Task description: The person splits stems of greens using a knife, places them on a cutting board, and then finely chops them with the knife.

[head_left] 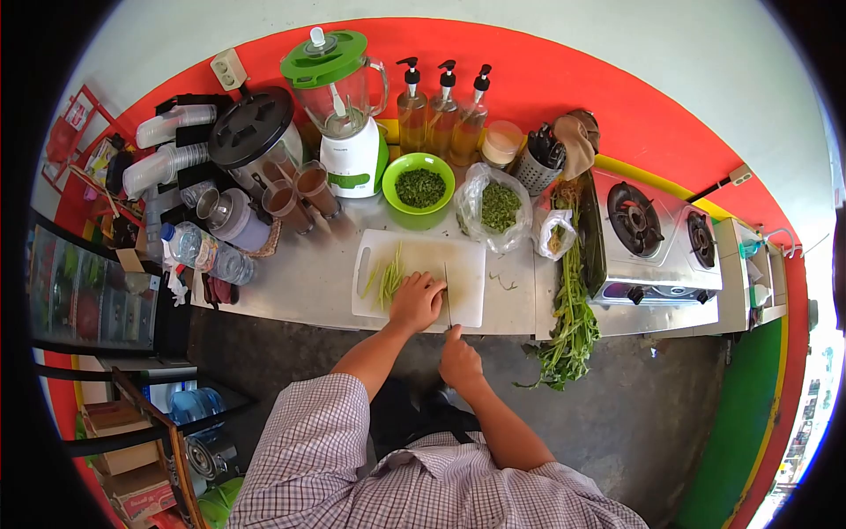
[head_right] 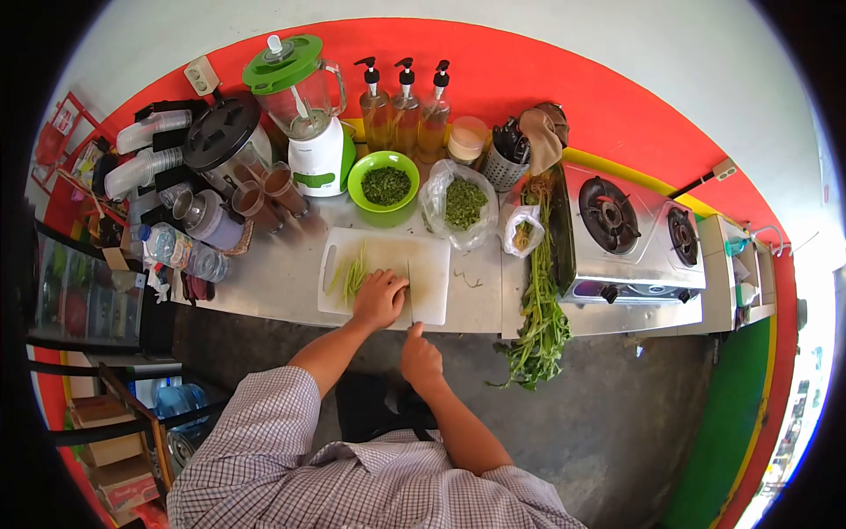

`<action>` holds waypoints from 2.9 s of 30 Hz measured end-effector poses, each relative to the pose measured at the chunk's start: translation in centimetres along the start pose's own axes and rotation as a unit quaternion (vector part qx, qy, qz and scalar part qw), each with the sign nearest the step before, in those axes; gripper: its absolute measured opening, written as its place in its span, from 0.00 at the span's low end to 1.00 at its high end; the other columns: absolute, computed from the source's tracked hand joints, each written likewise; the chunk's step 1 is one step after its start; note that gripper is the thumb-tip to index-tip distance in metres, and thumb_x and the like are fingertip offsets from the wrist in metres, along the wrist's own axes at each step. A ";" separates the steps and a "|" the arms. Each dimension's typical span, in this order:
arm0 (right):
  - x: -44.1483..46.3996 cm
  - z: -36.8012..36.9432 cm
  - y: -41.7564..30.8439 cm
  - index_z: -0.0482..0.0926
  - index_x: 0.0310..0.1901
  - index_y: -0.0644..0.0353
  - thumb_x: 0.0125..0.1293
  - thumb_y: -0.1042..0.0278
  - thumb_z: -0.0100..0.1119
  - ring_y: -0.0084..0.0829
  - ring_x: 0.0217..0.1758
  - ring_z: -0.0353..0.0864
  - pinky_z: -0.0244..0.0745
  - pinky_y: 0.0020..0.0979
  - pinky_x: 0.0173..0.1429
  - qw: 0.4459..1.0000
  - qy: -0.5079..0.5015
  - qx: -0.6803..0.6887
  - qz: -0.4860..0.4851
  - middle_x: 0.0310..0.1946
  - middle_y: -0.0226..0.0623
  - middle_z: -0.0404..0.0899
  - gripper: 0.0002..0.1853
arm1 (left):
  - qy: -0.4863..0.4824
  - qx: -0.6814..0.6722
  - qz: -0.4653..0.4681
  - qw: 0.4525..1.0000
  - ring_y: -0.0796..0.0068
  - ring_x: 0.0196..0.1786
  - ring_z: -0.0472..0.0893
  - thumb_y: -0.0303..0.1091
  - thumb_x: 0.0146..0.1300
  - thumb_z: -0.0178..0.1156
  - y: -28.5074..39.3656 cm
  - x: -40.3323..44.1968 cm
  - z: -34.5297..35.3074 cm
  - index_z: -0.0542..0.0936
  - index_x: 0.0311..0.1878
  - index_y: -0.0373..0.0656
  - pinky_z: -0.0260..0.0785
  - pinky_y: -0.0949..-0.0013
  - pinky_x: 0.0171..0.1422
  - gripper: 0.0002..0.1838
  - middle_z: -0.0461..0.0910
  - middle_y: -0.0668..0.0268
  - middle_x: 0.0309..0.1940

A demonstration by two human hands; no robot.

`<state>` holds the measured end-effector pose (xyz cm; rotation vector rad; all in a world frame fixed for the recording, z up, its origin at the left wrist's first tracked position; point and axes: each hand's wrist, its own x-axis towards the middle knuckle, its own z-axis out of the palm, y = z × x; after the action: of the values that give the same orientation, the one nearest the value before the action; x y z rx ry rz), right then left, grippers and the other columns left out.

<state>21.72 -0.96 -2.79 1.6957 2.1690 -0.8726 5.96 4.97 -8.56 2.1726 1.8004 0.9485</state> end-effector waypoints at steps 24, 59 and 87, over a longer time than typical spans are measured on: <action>1.5 1.1 0.4 0.56 0.64 0.74 0.64 0.68 0.62 0.55 0.44 0.89 0.85 0.46 0.49 1.000 0.029 -0.007 0.000 0.39 0.57 0.86 0.34 | -0.012 -0.002 -0.012 1.000 0.58 0.46 0.76 0.32 0.62 0.62 0.2 0.2 0.0 0.79 0.41 0.47 0.67 0.55 0.52 0.06 0.77 0.64 0.38; 1.7 0.6 0.2 0.59 0.61 0.73 0.65 0.71 0.59 0.52 0.40 0.90 0.86 0.46 0.44 0.998 0.056 0.003 -0.018 0.34 0.53 0.87 0.28 | -0.010 -0.012 -0.025 1.000 0.58 0.48 0.76 0.32 0.59 0.62 -0.3 -0.1 0.8 0.83 0.44 0.44 0.69 0.56 0.54 0.10 0.78 0.64 0.39; 0.8 0.9 0.0 0.57 0.64 0.77 0.65 0.71 0.61 0.48 0.41 0.91 0.86 0.42 0.46 0.999 0.018 -0.024 -0.015 0.36 0.52 0.87 0.32 | -0.026 -0.008 -0.029 0.999 0.57 0.46 0.76 0.30 0.58 0.62 -0.1 0.3 0.4 0.78 0.39 0.44 0.68 0.55 0.52 0.06 0.78 0.64 0.38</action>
<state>21.30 -0.84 -3.96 1.6727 2.2259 -0.7965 6.15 5.42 -8.78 2.1045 1.8147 0.8826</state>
